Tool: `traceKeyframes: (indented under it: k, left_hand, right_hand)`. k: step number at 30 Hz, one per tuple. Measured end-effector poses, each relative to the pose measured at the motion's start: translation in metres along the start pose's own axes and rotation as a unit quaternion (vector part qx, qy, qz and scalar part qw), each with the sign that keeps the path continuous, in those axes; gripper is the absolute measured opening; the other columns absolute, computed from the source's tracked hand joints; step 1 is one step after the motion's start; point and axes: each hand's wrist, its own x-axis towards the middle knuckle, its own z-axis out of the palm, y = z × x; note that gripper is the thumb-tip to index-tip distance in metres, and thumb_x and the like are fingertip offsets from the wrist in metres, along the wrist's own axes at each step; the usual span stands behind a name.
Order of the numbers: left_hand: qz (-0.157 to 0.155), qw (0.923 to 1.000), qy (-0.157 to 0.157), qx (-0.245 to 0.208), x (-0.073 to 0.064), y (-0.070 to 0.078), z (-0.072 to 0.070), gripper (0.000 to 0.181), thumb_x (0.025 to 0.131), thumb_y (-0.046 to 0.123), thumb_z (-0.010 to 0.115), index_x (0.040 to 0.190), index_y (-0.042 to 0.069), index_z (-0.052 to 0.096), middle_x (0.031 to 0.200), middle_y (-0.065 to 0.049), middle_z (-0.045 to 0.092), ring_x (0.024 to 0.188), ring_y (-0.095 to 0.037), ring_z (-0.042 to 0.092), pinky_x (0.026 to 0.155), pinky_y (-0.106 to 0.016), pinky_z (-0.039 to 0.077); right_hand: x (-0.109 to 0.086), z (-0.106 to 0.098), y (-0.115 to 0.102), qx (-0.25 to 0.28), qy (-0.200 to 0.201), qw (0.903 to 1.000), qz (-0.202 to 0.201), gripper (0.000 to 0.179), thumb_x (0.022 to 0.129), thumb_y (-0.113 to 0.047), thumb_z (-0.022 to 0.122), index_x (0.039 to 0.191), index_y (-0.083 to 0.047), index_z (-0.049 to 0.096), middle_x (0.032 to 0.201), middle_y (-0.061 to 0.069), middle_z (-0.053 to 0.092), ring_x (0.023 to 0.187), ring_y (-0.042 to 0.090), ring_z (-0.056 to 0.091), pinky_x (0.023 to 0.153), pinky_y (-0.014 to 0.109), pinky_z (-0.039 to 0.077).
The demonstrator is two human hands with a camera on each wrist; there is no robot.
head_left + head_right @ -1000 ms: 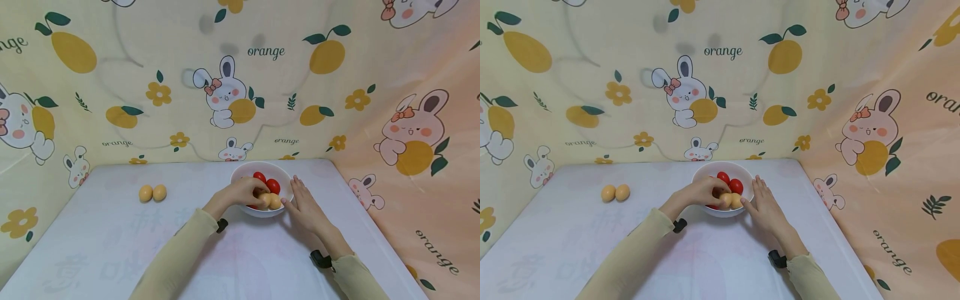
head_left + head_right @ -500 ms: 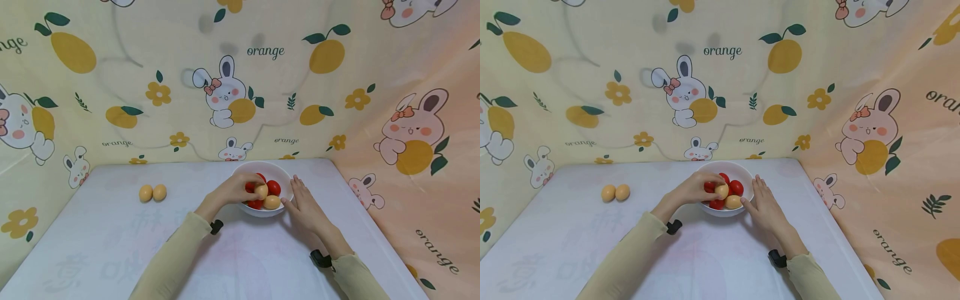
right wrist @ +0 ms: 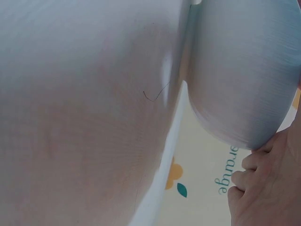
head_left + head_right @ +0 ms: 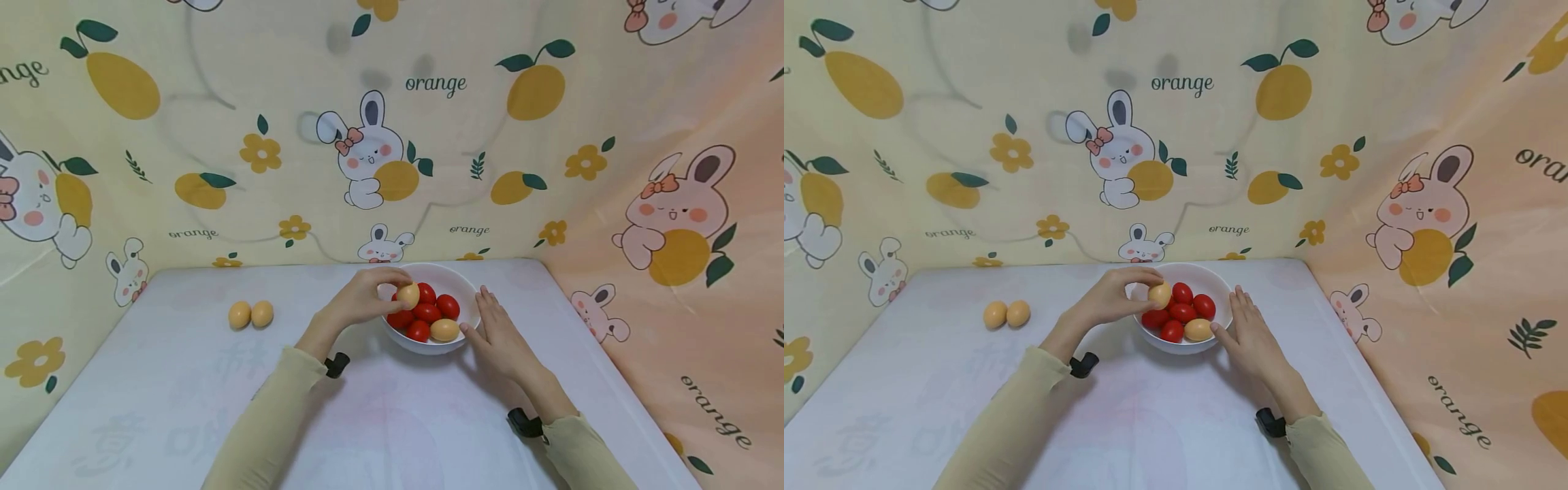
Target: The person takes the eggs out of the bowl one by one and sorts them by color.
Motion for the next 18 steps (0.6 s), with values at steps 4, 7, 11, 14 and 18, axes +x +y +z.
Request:
traceKeyframes:
  k: [4,7,11,14,18]
  left_hand:
    - [-0.019,0.9998,0.011,0.000,-0.006,-0.002,-0.010,0.041,0.085,0.013,0.088,0.123,0.009,0.074,0.121,0.000,0.073,0.113,-0.016,0.067,0.108,-0.043,0.051]
    - [-0.032,0.9992,0.014,0.018,-0.012,-0.005,-0.018,0.043,0.085,0.013,0.088,0.125,0.010,0.073,0.121,0.000,0.073,0.115,-0.017,0.067,0.109,-0.041,0.050]
    - [-0.032,0.9983,0.019,0.045,-0.020,-0.010,-0.031,0.047,0.084,0.013,0.089,0.127,0.009,0.072,0.121,-0.003,0.074,0.117,-0.021,0.067,0.111,-0.041,0.048]
    - [-0.022,0.9980,0.022,0.055,-0.025,-0.016,-0.041,0.046,0.082,0.011,0.090,0.125,0.006,0.072,0.120,-0.006,0.074,0.116,-0.024,0.068,0.110,-0.042,0.049]
    - [-0.019,0.9974,0.018,0.066,-0.034,-0.024,-0.053,0.044,0.081,0.008,0.090,0.121,0.002,0.073,0.120,-0.009,0.073,0.111,-0.026,0.069,0.105,-0.042,0.052]
  right_hand:
    - [0.000,0.000,0.000,0.001,0.000,1.0000,-0.001,0.088,0.106,-0.056,0.047,0.164,0.002,0.014,0.173,0.018,0.006,0.159,0.042,0.007,0.125,0.061,0.014]
    - [0.000,0.001,0.000,0.000,-0.001,1.0000,0.001,0.088,0.106,-0.054,0.048,0.165,0.001,0.014,0.174,0.017,0.006,0.159,0.042,0.007,0.125,0.062,0.015]
    - [0.000,0.001,0.000,0.000,0.000,1.0000,0.001,0.087,0.106,-0.054,0.049,0.165,0.001,0.015,0.174,0.018,0.006,0.159,0.041,0.007,0.124,0.062,0.015]
    - [-0.001,0.001,-0.001,0.002,0.003,1.0000,0.003,0.087,0.106,-0.053,0.049,0.164,0.001,0.015,0.174,0.017,0.007,0.159,0.041,0.008,0.124,0.062,0.015]
    - [-0.001,0.001,-0.001,0.003,0.002,1.0000,0.007,0.086,0.106,-0.050,0.051,0.165,0.001,0.015,0.174,0.017,0.007,0.159,0.041,0.008,0.124,0.062,0.016]
